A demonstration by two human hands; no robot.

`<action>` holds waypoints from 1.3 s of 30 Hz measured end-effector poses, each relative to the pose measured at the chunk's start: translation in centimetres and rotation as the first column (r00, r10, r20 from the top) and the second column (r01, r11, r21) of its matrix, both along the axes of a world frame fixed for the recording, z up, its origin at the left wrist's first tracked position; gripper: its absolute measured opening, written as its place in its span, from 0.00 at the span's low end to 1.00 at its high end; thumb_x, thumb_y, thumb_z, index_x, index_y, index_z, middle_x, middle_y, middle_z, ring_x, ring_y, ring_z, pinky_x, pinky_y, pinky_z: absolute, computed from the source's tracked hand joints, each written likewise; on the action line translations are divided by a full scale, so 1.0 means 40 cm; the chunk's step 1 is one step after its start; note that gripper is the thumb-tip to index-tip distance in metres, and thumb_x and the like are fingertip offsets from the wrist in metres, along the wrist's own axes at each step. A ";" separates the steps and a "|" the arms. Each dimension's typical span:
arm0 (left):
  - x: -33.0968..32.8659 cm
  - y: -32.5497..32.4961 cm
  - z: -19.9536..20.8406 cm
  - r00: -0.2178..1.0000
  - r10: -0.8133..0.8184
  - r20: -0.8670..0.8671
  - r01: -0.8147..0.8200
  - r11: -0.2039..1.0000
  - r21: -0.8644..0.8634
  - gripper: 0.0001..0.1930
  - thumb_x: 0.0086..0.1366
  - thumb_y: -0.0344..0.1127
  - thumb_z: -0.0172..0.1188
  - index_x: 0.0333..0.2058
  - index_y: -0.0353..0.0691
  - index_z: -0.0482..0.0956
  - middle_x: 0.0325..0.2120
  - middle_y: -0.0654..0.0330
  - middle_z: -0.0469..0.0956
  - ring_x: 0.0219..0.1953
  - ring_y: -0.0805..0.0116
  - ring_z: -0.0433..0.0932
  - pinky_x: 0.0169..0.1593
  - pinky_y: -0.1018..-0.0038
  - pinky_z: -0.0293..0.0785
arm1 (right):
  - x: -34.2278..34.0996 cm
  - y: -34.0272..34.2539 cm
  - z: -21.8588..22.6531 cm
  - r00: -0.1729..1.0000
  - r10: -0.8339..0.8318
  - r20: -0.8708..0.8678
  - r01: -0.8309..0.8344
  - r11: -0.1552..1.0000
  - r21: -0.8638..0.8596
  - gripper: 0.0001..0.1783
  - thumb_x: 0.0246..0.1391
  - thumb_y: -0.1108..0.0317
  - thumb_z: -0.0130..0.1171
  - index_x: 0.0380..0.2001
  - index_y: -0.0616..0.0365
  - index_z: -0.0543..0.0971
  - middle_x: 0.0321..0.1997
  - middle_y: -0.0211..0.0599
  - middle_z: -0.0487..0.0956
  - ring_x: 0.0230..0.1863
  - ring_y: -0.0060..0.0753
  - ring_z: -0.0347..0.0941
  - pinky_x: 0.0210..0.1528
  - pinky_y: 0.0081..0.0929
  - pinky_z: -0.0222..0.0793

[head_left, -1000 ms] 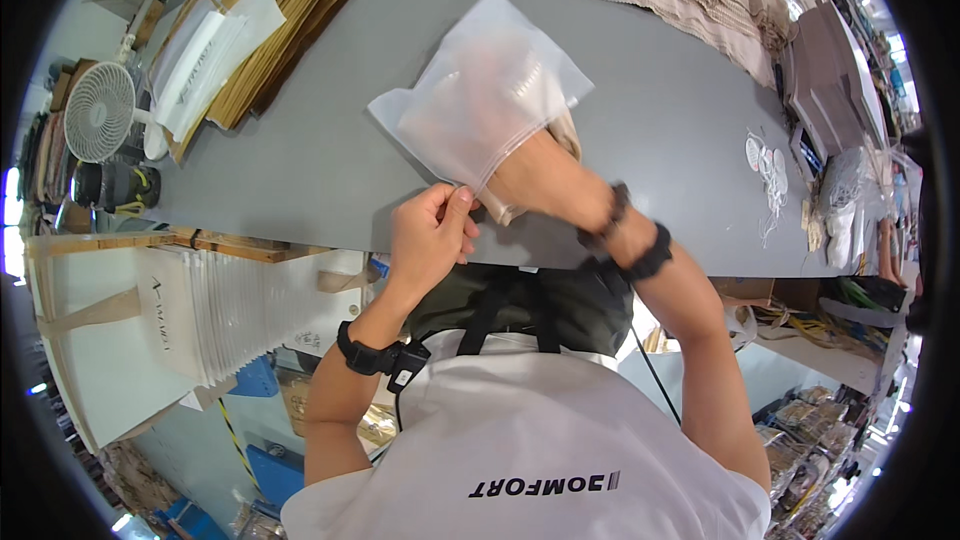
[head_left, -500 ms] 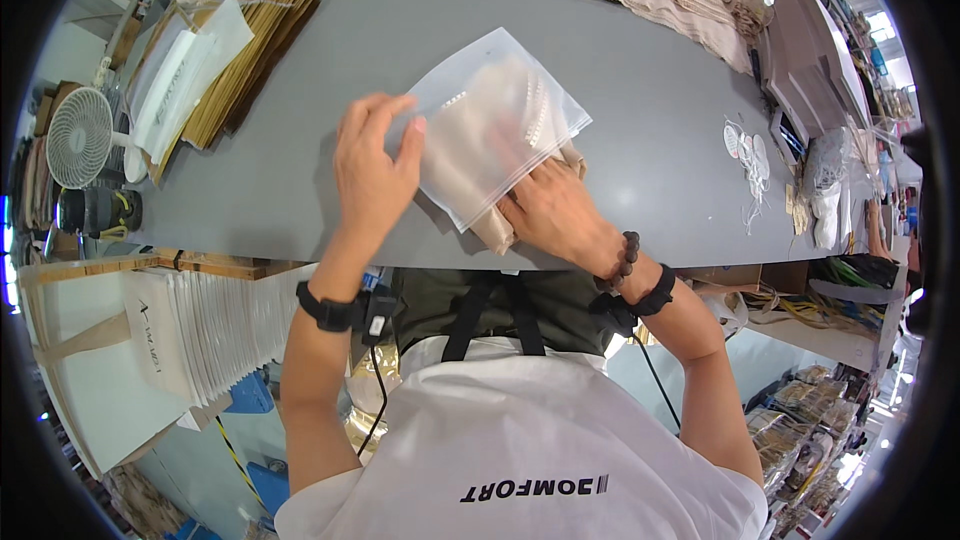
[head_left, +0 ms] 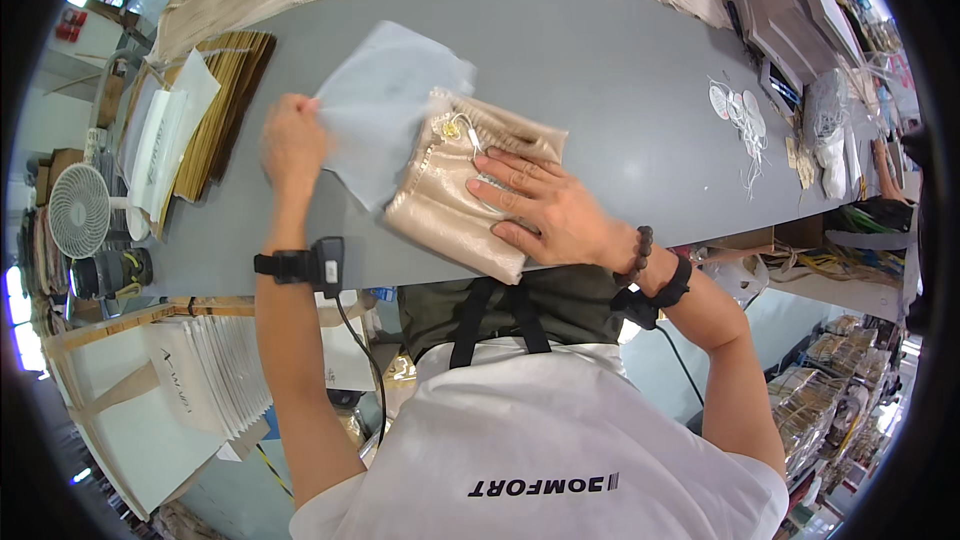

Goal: The person repeatedly folds beige fabric pieces with decorative trim, attaches a tag, and places each item into a clear plastic bag. The person then stacks the packaged items on a nearby rack.

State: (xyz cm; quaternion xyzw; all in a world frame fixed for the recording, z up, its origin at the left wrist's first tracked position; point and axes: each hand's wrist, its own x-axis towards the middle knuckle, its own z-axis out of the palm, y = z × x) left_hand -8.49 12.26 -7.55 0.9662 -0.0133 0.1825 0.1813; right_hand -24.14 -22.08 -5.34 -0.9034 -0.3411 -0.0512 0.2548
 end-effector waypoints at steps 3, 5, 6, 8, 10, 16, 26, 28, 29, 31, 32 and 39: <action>0.004 0.052 0.034 0.999 0.035 -0.008 -0.035 0.998 0.046 0.08 0.72 0.37 0.61 0.43 0.40 0.80 0.44 0.53 0.80 0.46 0.47 0.79 0.47 0.53 0.75 | 0.029 -0.032 0.015 0.998 0.068 0.009 -0.068 0.997 0.024 0.31 0.64 0.57 0.62 0.69 0.46 0.74 0.75 0.41 0.70 0.70 0.46 0.71 0.74 0.47 0.64; -0.036 0.038 0.053 0.980 -0.125 0.157 0.115 0.991 0.074 0.10 0.70 0.37 0.63 0.46 0.41 0.80 0.46 0.54 0.79 0.48 0.48 0.79 0.48 0.53 0.76 | 0.045 -0.048 0.031 0.995 0.069 -0.075 -0.055 0.984 0.169 0.29 0.64 0.58 0.63 0.67 0.49 0.75 0.73 0.42 0.71 0.70 0.47 0.70 0.73 0.46 0.65; -0.055 0.019 0.063 0.952 -0.201 0.229 0.183 0.978 0.095 0.12 0.69 0.37 0.65 0.48 0.41 0.80 0.47 0.54 0.79 0.48 0.49 0.79 0.49 0.54 0.76 | 0.054 -0.050 0.040 0.991 0.068 -0.119 -0.039 0.972 0.231 0.28 0.64 0.58 0.63 0.66 0.50 0.76 0.72 0.42 0.72 0.70 0.47 0.70 0.72 0.46 0.66; -0.107 -0.044 0.065 0.967 -0.237 0.097 0.247 0.963 -0.111 0.14 0.67 0.38 0.66 0.49 0.42 0.81 0.48 0.53 0.78 0.50 0.49 0.79 0.50 0.56 0.77 | 0.064 -0.032 0.053 0.977 -0.107 -0.184 0.154 0.952 0.264 0.26 0.63 0.59 0.64 0.63 0.53 0.78 0.70 0.44 0.74 0.69 0.49 0.70 0.70 0.44 0.68; -0.143 -0.109 0.055 0.970 -0.241 0.014 0.239 0.951 -0.198 0.16 0.66 0.39 0.68 0.49 0.42 0.81 0.47 0.53 0.79 0.49 0.50 0.79 0.49 0.58 0.77 | 0.072 0.011 0.056 0.958 -0.237 -0.162 0.270 0.937 0.224 0.25 0.63 0.58 0.64 0.61 0.55 0.78 0.69 0.47 0.74 0.69 0.52 0.69 0.70 0.45 0.68; -0.116 -0.143 0.057 0.945 -0.287 -0.157 0.272 0.956 -0.112 0.14 0.67 0.35 0.65 0.50 0.42 0.80 0.37 0.53 0.83 0.37 0.49 0.84 0.41 0.59 0.79 | 0.098 0.134 -0.005 0.919 -0.369 0.140 0.374 0.927 -0.011 0.34 0.67 0.46 0.56 0.66 0.59 0.73 0.74 0.59 0.65 0.77 0.61 0.57 0.77 0.59 0.50; -0.330 -0.202 0.056 0.850 -0.511 -0.132 0.499 0.859 -0.114 0.24 0.64 0.24 0.59 0.59 0.49 0.81 0.28 0.52 0.78 0.25 0.53 0.78 0.33 0.61 0.77 | 0.198 0.041 -0.042 0.923 -0.348 0.166 0.369 0.922 -0.118 0.43 0.69 0.32 0.45 0.73 0.53 0.67 0.76 0.64 0.60 0.79 0.66 0.50 0.79 0.66 0.38; -0.338 -0.209 0.051 0.826 -0.536 -0.177 0.535 0.843 -0.055 0.27 0.62 0.22 0.59 0.60 0.50 0.79 0.28 0.52 0.77 0.24 0.52 0.78 0.33 0.60 0.78 | 0.165 0.048 -0.033 0.955 -0.263 0.139 0.282 0.949 -0.138 0.47 0.65 0.26 0.46 0.73 0.50 0.68 0.76 0.67 0.58 0.78 0.69 0.49 0.78 0.70 0.37; -0.333 -0.211 0.051 0.814 -0.557 -0.168 0.549 0.831 -0.094 0.27 0.62 0.23 0.59 0.60 0.50 0.80 0.28 0.53 0.76 0.24 0.52 0.77 0.33 0.59 0.78 | 0.139 0.054 -0.031 0.969 -0.210 0.133 0.229 0.962 -0.146 0.47 0.65 0.26 0.46 0.73 0.50 0.68 0.76 0.68 0.58 0.78 0.70 0.49 0.78 0.71 0.36; -0.322 -0.219 0.053 0.837 -0.530 -0.138 0.501 0.843 -0.197 0.25 0.60 0.23 0.61 0.57 0.47 0.81 0.28 0.54 0.76 0.24 0.52 0.77 0.33 0.59 0.77 | 0.093 0.061 -0.032 0.976 -0.145 0.165 0.161 0.983 -0.086 0.42 0.64 0.30 0.54 0.69 0.47 0.73 0.74 0.63 0.64 0.77 0.65 0.55 0.79 0.68 0.40; -0.317 -0.228 0.053 0.870 -0.478 -0.122 0.436 0.861 -0.262 0.22 0.60 0.24 0.62 0.54 0.45 0.82 0.27 0.54 0.77 0.24 0.53 0.78 0.33 0.59 0.77 | 0.087 0.057 -0.033 0.983 -0.159 0.096 0.165 0.985 -0.056 0.39 0.63 0.34 0.57 0.67 0.47 0.75 0.73 0.59 0.67 0.76 0.62 0.58 0.79 0.66 0.43; -0.226 -0.230 0.053 0.879 -0.348 -0.325 0.202 0.891 -0.405 0.10 0.65 0.30 0.63 0.45 0.38 0.80 0.24 0.53 0.82 0.23 0.56 0.82 0.33 0.60 0.78 | 0.107 0.027 -0.030 0.967 -0.237 0.096 0.209 0.948 0.239 0.23 0.49 0.69 0.73 0.50 0.53 0.85 0.57 0.45 0.83 0.59 0.51 0.79 0.71 0.54 0.68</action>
